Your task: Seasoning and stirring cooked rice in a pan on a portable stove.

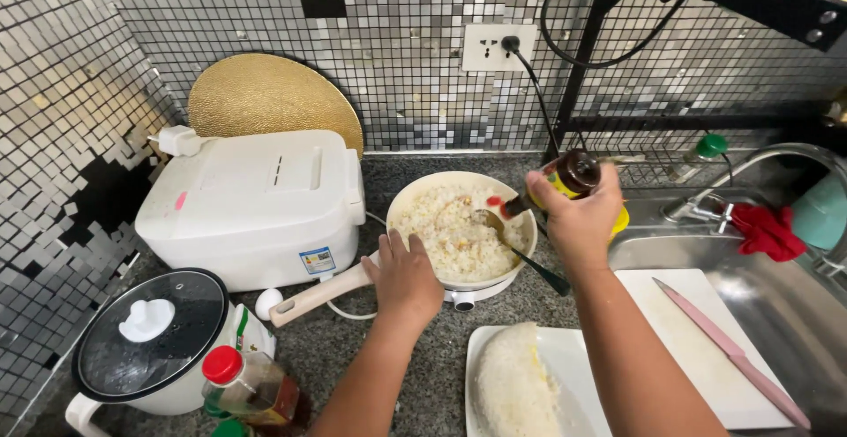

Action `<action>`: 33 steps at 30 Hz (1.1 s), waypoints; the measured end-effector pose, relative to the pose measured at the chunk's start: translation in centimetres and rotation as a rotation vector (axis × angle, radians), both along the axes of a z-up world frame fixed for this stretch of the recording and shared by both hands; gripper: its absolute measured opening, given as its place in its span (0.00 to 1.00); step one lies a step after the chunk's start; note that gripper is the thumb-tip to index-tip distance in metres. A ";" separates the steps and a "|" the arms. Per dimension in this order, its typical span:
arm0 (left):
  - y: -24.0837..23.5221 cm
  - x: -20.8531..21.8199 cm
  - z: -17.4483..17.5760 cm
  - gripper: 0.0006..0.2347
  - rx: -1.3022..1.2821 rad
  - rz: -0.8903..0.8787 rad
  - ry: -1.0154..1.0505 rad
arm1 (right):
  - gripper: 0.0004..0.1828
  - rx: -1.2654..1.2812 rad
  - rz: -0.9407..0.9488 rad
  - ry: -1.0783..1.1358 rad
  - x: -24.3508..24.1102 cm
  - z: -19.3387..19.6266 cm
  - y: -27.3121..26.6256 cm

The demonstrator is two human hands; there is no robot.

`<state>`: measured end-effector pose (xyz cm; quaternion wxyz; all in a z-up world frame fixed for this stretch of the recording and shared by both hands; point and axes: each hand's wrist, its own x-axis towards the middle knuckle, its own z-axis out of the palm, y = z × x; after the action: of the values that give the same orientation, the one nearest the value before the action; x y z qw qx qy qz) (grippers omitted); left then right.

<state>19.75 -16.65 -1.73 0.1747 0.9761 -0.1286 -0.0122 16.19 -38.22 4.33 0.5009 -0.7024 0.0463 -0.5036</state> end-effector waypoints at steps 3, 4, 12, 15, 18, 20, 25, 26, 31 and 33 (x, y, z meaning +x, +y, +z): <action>0.0 -0.3 1.0 0.28 0.020 -0.010 0.005 | 0.21 0.060 0.118 0.043 0.1 -0.2 0.4; -0.1 -0.2 0.7 0.28 0.020 -0.009 0.005 | 0.21 0.060 0.118 0.043 0.5 -0.4 0.5; 0.1 -0.2 3.0 0.30 0.011 0.031 0.118 | 0.21 0.085 0.194 -0.033 5.0 0.6 3.2; 0.4 0.8 2.1 0.30 0.026 0.030 0.091 | 0.24 -0.027 0.104 -0.074 6.5 0.8 2.7; 0.7 0.9 3.0 0.32 0.036 0.045 0.111 | 0.25 -0.181 -0.060 -0.078 8.3 -0.1 0.6; 0.7 1.2 3.1 0.32 0.041 0.043 0.110 | 0.25 -0.229 -0.110 -0.077 9.0 -0.1 0.3; 0.8 1.5 3.1 0.32 0.046 0.047 0.119 | 0.25 -0.248 -0.146 -0.073 10.2 -0.3 0.9; 0.9 1.5 3.0 0.32 0.042 0.047 0.108 | 0.24 -0.160 -0.069 -0.083 10.3 0.0 1.5; 1.1 1.8 1.8 0.30 0.027 0.043 0.069 | 0.23 0.088 0.183 -0.080 9.2 0.4 3.0; 1.0 1.7 1.9 0.31 0.019 0.042 0.073 | 0.22 0.097 0.232 -0.067 8.1 0.5 3.0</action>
<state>21.47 -15.63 0.19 0.1701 0.9791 -0.1014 -0.0453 24.27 -35.19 4.85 0.5905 -0.6606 -0.0279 -0.4627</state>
